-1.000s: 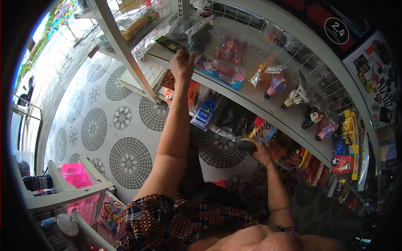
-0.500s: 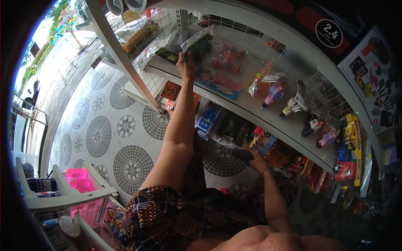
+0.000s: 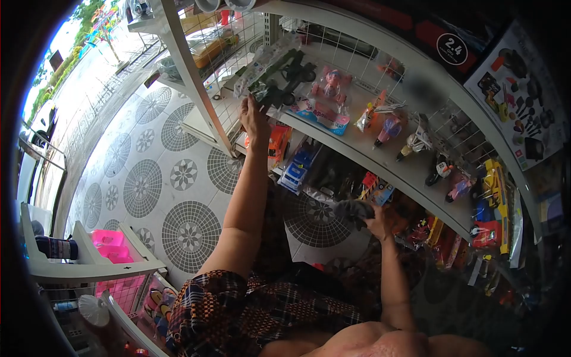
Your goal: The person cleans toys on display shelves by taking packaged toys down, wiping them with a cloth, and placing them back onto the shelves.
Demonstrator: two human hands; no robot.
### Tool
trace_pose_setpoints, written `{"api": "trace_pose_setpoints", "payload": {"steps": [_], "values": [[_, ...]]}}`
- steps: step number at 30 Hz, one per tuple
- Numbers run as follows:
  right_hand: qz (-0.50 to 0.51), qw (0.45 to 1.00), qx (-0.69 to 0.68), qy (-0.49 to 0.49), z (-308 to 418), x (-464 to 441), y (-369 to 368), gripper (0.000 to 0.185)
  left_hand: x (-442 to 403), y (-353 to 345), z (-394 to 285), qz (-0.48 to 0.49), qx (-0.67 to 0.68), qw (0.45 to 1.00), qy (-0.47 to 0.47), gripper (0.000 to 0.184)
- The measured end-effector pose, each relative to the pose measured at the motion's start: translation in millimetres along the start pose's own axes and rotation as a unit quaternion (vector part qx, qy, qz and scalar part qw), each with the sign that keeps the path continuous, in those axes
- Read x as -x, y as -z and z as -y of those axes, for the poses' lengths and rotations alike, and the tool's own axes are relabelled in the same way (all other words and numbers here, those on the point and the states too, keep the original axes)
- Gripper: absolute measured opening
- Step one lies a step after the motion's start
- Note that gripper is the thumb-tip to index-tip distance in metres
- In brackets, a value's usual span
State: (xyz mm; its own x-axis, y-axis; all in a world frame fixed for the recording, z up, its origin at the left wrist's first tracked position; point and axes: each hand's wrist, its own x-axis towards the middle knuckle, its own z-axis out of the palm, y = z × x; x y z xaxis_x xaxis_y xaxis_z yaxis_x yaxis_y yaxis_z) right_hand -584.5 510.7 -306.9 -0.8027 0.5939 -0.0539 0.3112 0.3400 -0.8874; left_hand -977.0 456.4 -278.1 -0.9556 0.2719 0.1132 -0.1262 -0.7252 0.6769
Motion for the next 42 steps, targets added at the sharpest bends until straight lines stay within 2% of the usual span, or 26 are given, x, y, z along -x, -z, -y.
{"api": "trace_pose_setpoints", "payload": {"steps": [1,3,5,7,9,10,11,13,14,15,18,20,23,25,27,29,32,33,35,36,37,38,39,40,41,42], "values": [[-0.063,0.998,-0.029,0.004,15,3,5,0.034,15,-4,-6,0.011,0.014,0.999,0.034,0.022],[-0.193,0.977,0.042,0.084,67,10,16,0.028,32,-9,-12,0.022,0.027,0.999,0.031,0.022],[-0.284,0.945,0.068,0.145,65,8,36,0.027,46,-10,-13,0.098,-0.027,0.995,-0.003,0.021],[-0.381,0.901,-0.025,0.204,103,5,32,0.026,72,-23,-24,0.11,-0.006,0.994,0.02,0.021],[-0.381,0.892,0.048,0.238,143,1,16,0.034,97,-32,-31,0.125,0.005,0.992,0.034,0.021],[-0.363,0.886,0.128,0.257,152,-7,6,0.039,107,-28,-28,0.129,-0.058,0.989,0.034,0.022],[-0.342,0.874,0.207,0.274,159,-13,-6,0.043,117,-22,-17,0.14,-0.046,0.987,0.059,0.021],[-0.224,0.884,0.266,0.312,169,-22,-41,0.048,137,-15,-6,0.178,-0.033,0.98,0.081,0.02],[-0.19,0.868,0.309,0.34,163,-32,-57,0.05,140,-14,5,0.2,-0.052,0.976,0.063,0.019],[-0.152,0.849,0.35,0.365,151,-41,-66,0.053,154,-24,-7,0.215,0.021,0.973,0.077,0.02],[-0.156,0.806,0.427,0.378,133,-42,-52,0.051,150,-12,-1,0.205,0.014,0.973,0.101,0.021],[-0.25,0.805,0.452,0.29,122,-42,-25,0.044,143,-6,-5,0.225,-0.056,0.97,0.066,0.022],[-0.384,0.881,0.218,0.171,103,-47,2,0.051,139,-9,-9,0.219,-0.058,0.972,0.069,0.021],[-0.37,0.861,0.244,0.25,124,-47,-21,0.057,142,-10,-8,0.219,-0.051,0.971,0.084,0.02],[-0.253,0.863,0.329,0.287,140,-38,-52,0.065,147,-16,-12,0.216,-0.049,0.97,0.101,0.017],[-0.143,0.871,0.306,0.357,137,-39,-80,0.064,142,-11,-3,0.233,-0.094,0.966,0.058,0.016],[-0.094,0.88,0.322,0.337,128,-27,-83,0.062,136,-9,-12,0.219,-0.09,0.97,0.053,0.017],[-0.123,0.865,0.338,0.352,111,-26,-74,0.06,132,-7,-14,0.213,-0.068,0.973,0.064,0.017],[-0.206,0.909,0.23,0.28,95,-13,-58,0.055,118,3,-15,0.179,-0.059,0.98,0.059,0.017],[-0.253,0.94,0.108,0.204,80,-6,-51,0.043,112,5,-13,0.155,0.008,0.984,0.091,0.017],[-0.267,0.948,-0.145,0.099,79,-3,-48,0.034,110,6,-15,0.149,0.008,0.985,0.085,0.017],[-0.309,0.942,-0.126,0.032,78,4,-40,0.029,110,7,-16,0.158,0.062,0.972,0.165,0.016],[-0.306,0.943,-0.127,0.032,67,2,-35,0.029,111,7,-18,0.167,0.114,0.948,0.246,0.015],[-0.259,0.909,-0.326,0.023,46,-3,-31,0.03,118,4,-18,0.198,0.166,0.92,0.293,0.013],[-0.203,0.835,-0.512,0.012,27,-8,-30,0.032,129,-4,-26,0.221,0.173,0.895,0.347,0.013],[-0.235,0.784,-0.574,-0.03,18,-16,-35,0.035,139,-7,-20,0.228,0.144,0.882,0.386,0.013]]}}
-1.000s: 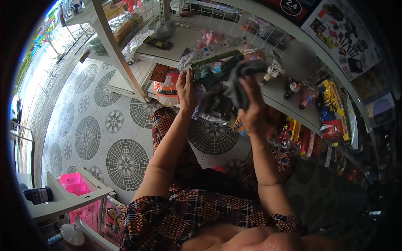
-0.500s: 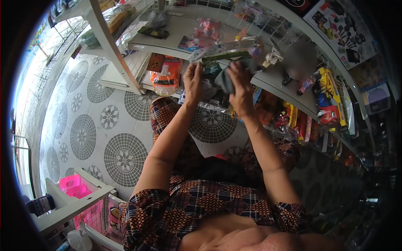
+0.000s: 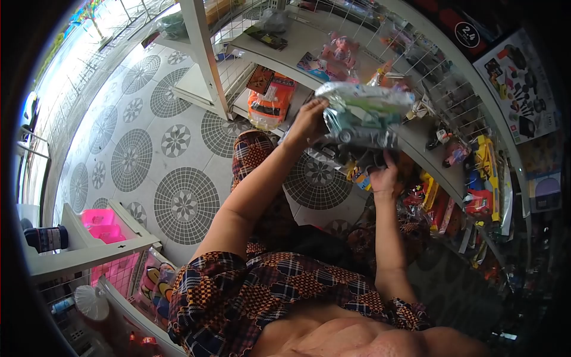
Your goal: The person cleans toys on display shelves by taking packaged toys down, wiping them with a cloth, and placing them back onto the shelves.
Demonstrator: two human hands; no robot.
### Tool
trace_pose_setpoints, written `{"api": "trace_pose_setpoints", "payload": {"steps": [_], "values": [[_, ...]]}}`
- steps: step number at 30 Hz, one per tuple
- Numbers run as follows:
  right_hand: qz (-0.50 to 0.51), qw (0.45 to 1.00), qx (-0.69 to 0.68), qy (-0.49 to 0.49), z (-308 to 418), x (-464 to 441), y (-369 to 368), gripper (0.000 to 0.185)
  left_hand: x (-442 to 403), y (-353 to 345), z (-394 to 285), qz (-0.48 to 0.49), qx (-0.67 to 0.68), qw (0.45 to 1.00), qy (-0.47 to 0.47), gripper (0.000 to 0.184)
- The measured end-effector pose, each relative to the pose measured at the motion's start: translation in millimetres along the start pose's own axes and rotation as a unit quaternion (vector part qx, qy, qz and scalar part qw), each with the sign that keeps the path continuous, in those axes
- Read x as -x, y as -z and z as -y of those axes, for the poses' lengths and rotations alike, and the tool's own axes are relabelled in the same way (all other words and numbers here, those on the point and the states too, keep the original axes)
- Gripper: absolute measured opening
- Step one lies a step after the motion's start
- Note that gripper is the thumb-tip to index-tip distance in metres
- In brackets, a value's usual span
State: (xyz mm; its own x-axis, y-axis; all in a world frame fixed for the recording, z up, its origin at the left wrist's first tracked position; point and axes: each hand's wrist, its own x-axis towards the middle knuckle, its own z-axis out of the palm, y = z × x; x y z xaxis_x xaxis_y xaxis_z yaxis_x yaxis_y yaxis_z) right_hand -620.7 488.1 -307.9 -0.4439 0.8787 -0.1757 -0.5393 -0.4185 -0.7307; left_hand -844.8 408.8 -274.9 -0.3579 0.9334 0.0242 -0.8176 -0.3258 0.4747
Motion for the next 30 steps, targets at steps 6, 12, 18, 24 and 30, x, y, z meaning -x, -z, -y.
{"api": "trace_pose_setpoints", "payload": {"steps": [6,12,18,24,30], "values": [[0.122,0.97,-0.21,-0.027,6,-7,-12,0.042,-5,5,18,-0.005,-0.019,0.998,0.061,0.013],[0.151,0.969,-0.195,0.025,71,11,3,0.038,-23,22,-53,-0.143,-0.221,0.946,-0.188,0.021],[-0.011,0.997,-0.075,-0.008,47,1,70,0.034,-104,28,-112,-0.234,-0.319,0.787,-0.474,0.025],[0.016,0.999,-0.032,-0.018,42,8,39,0.031,-194,31,-115,-0.327,-0.44,0.665,-0.508,0.019],[-0.001,0.996,-0.058,-0.068,40,3,54,0.031,-226,52,-81,-0.318,-0.565,0.573,-0.502,0.016]]}}
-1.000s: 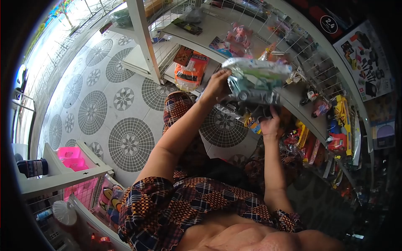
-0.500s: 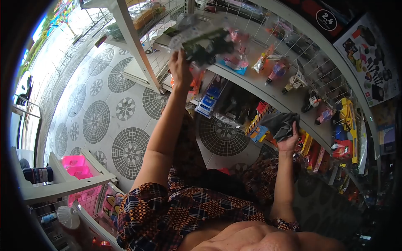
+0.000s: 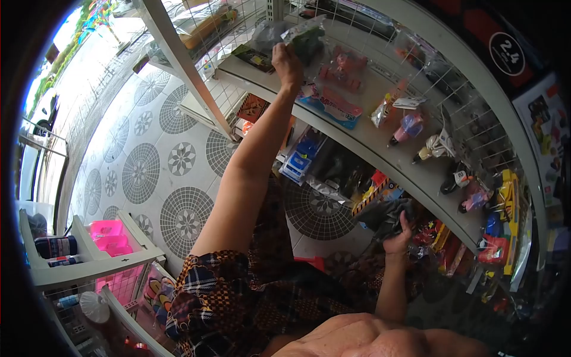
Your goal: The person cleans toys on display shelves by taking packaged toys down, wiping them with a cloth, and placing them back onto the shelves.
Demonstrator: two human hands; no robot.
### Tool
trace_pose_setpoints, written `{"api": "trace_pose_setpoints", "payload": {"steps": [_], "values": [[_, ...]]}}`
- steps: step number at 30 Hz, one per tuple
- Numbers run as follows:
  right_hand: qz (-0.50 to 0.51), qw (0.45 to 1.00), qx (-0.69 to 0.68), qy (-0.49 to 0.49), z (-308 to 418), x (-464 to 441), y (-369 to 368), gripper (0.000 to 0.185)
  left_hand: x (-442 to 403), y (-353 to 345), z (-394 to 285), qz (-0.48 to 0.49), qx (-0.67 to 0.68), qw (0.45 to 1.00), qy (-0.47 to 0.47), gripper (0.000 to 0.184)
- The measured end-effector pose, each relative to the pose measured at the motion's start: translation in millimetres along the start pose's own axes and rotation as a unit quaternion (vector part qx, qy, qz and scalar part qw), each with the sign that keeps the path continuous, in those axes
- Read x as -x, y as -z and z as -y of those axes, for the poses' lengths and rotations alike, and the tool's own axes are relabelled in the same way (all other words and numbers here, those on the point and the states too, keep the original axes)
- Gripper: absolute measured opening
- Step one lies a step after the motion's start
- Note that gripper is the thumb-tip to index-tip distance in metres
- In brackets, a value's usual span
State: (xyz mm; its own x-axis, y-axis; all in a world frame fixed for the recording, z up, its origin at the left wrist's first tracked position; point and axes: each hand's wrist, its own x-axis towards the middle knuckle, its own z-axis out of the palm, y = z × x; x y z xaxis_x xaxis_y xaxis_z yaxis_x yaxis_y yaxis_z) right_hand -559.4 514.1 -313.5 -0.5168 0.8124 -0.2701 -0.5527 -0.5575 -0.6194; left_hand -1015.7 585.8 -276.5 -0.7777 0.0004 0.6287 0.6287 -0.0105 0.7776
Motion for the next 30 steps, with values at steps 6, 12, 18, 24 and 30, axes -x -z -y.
{"api": "trace_pose_setpoints", "payload": {"steps": [6,12,18,24,30], "values": [[-0.039,0.999,0.01,-0.02,-6,-3,4,0.033,1,7,11,0.11,0.029,0.993,-0.04,0.031],[-0.066,0.997,0.024,-0.025,-13,-9,11,0.033,-33,43,27,-0.052,0.104,0.991,0.061,0.04],[-0.069,0.996,0.017,-0.051,-23,-12,7,0.033,-53,54,72,-0.072,0.025,0.946,0.316,0.045],[-0.067,0.995,0.043,-0.053,-29,-18,0,0.034,-67,38,72,0.01,-0.026,0.93,0.365,0.071],[-0.057,0.995,0.075,-0.045,-31,-21,1,0.037,-86,21,63,0.049,-0.169,0.908,0.379,0.096]]}}
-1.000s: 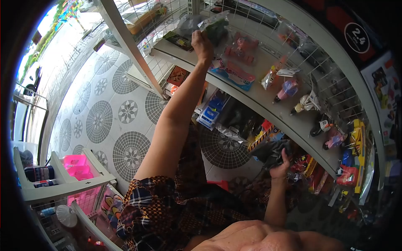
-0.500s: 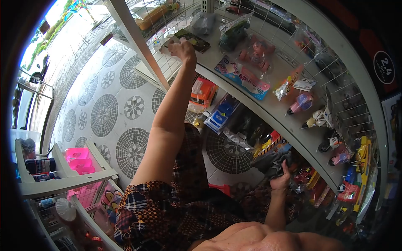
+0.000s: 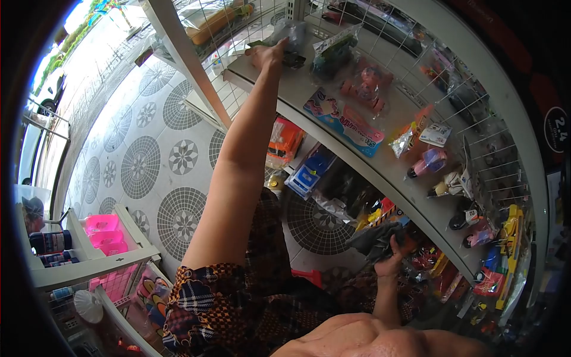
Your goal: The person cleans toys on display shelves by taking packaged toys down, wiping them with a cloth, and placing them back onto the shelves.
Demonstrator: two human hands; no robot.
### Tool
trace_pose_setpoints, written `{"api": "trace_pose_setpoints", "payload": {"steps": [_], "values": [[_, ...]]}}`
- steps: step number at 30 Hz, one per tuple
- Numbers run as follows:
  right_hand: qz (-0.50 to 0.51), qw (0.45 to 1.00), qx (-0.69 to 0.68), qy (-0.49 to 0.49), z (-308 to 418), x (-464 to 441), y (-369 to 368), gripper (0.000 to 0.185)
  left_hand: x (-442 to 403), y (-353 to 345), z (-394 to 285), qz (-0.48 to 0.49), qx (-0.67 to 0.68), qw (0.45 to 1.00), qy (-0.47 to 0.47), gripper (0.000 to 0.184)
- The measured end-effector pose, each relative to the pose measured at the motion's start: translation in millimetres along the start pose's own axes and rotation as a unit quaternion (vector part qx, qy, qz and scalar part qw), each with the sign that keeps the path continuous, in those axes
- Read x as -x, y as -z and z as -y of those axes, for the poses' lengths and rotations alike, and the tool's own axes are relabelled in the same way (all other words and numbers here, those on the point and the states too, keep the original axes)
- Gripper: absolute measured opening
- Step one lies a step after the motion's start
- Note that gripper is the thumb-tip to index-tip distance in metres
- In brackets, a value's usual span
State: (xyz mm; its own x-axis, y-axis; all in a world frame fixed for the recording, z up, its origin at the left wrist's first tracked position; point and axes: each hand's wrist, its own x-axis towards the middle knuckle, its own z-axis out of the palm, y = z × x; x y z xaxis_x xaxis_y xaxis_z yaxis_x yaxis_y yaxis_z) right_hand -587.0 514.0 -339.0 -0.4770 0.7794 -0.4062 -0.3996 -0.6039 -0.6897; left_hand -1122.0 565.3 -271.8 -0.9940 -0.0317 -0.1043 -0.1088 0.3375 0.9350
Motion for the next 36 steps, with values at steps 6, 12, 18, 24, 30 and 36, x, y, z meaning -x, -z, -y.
{"api": "trace_pose_setpoints", "payload": {"steps": [6,12,18,24,30,36], "values": [[-0.005,1.0,0.001,-0.002,-1,-1,-3,0.037,-20,-17,9,0.074,0.071,0.995,0.008,0.05],[0.002,1.0,-0.016,-0.013,0,1,-4,0.034,6,8,10,0.223,0.393,0.892,0.016,0.026],[0.038,0.999,-0.019,-0.017,2,7,-13,0.031,-12,60,57,0.326,0.524,0.784,0.067,0.017],[0.076,0.997,-0.011,0.005,-4,14,-14,0.028,56,160,71,0.355,0.465,0.81,0.021,0.017],[0.109,0.993,-0.018,0.048,8,37,-17,0.032,144,217,87,0.445,0.426,0.787,0.032,0.02],[0.007,0.962,-0.101,0.253,36,49,3,0.038,248,215,98,0.563,0.377,0.734,0.05,0.018]]}}
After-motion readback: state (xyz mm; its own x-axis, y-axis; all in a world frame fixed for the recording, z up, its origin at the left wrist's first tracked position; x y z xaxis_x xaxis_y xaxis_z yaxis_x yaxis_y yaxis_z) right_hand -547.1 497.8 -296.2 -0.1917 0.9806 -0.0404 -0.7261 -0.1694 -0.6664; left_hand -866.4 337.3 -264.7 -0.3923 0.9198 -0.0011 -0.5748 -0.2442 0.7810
